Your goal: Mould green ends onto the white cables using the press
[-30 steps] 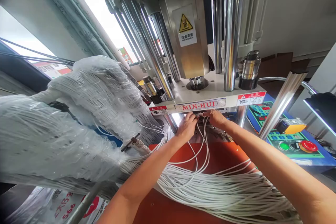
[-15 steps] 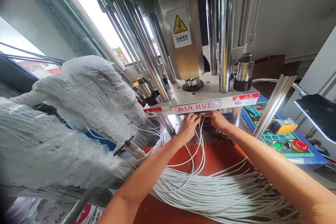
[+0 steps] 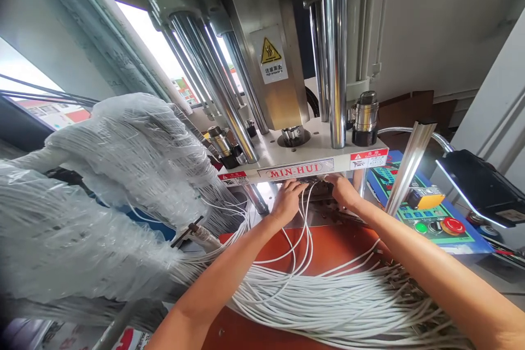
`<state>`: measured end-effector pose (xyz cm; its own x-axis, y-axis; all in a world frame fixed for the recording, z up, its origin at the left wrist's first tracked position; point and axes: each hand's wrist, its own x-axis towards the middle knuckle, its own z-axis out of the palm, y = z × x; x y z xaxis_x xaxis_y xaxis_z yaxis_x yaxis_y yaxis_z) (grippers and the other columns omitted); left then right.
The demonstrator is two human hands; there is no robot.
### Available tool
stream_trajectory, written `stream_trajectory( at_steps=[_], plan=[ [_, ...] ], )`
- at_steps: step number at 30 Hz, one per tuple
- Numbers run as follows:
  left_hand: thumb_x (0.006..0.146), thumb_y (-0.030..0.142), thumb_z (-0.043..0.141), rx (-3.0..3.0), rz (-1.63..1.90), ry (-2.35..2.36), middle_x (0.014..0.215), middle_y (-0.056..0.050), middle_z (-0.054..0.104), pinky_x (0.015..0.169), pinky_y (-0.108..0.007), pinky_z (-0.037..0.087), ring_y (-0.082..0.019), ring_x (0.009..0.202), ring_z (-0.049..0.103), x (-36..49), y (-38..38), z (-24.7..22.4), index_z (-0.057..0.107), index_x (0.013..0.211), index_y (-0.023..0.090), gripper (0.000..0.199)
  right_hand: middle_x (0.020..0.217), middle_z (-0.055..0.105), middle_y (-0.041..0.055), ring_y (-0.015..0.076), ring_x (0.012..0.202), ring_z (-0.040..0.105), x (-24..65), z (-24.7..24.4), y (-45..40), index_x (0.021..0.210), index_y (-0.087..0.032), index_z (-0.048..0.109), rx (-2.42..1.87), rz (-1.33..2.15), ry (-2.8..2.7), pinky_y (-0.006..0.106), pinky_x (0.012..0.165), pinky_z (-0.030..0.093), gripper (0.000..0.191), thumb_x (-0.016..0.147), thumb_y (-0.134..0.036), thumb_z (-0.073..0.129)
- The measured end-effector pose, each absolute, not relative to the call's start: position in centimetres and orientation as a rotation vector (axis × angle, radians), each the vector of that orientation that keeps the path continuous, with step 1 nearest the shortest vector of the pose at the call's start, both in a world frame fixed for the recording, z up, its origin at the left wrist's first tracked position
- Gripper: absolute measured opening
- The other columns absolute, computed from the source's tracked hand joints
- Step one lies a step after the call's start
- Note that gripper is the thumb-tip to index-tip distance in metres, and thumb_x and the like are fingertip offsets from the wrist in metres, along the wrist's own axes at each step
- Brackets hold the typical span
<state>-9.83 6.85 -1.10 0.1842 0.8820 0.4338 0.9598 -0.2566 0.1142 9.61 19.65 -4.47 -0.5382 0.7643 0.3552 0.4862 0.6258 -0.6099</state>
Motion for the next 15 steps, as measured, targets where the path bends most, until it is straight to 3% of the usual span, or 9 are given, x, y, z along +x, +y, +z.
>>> stream_trajectory(
  at_steps=[2,5,8,11,15],
  plan=[
    [0.091,0.018,0.048,-2.238,-0.690,-1.783,0.113,-0.005,0.062,0.101,-0.037,0.043,-0.021,0.113,0.046,-8.9,7.1,-0.9,0.058,0.123,0.021,0.033,0.116,0.066,0.0075,0.0257,0.114,0.056,9.6,-4.6,19.1,0.110,-0.023,0.069,-0.948,0.581,-2.257,0.043,0.101,0.044,0.030,0.083,-0.019,0.055],
    [0.088,0.035,0.059,-2.256,-0.667,-1.746,0.110,-0.006,0.061,0.097,-0.039,0.045,-0.024,0.110,0.046,-7.8,7.8,-1.1,0.059,0.121,0.019,0.037,0.124,0.064,0.0053,0.0269,0.125,0.047,9.3,-4.7,18.4,0.109,-0.025,0.072,-0.851,0.513,-2.342,0.042,0.108,0.037,0.047,0.074,-0.006,0.046],
    [0.085,0.021,0.059,-2.257,-0.564,-1.743,0.102,-0.006,0.059,0.093,-0.037,0.047,-0.024,0.107,0.045,-7.7,8.6,-1.9,0.064,0.112,0.020,0.027,0.131,0.060,0.0032,0.0244,0.130,0.043,9.1,-4.8,18.2,0.113,-0.025,0.070,-0.799,0.459,-2.383,0.042,0.111,0.033,0.058,0.068,-0.002,0.042],
    [0.083,0.004,0.052,-2.238,-0.519,-1.775,0.097,-0.006,0.057,0.090,-0.033,0.048,-0.022,0.104,0.044,-8.3,9.3,-2.7,0.066,0.110,0.023,0.036,0.131,0.060,0.0008,0.0219,0.130,0.044,9.0,-5.2,18.5,0.117,-0.026,0.068,-0.793,0.526,-2.345,0.041,0.112,0.033,0.063,0.065,-0.001,0.041],
    [0.081,0.001,0.051,-2.224,-0.510,-1.824,0.099,-0.007,0.054,0.083,-0.030,0.049,-0.022,0.104,0.043,-8.7,9.6,-3.2,0.067,0.111,0.026,0.042,0.129,0.061,0.0010,0.0231,0.128,0.046,9.1,-5.3,19.1,0.117,-0.025,0.068,-0.830,0.714,-2.237,0.041,0.112,0.032,0.060,0.065,-0.007,0.043]
  ],
)
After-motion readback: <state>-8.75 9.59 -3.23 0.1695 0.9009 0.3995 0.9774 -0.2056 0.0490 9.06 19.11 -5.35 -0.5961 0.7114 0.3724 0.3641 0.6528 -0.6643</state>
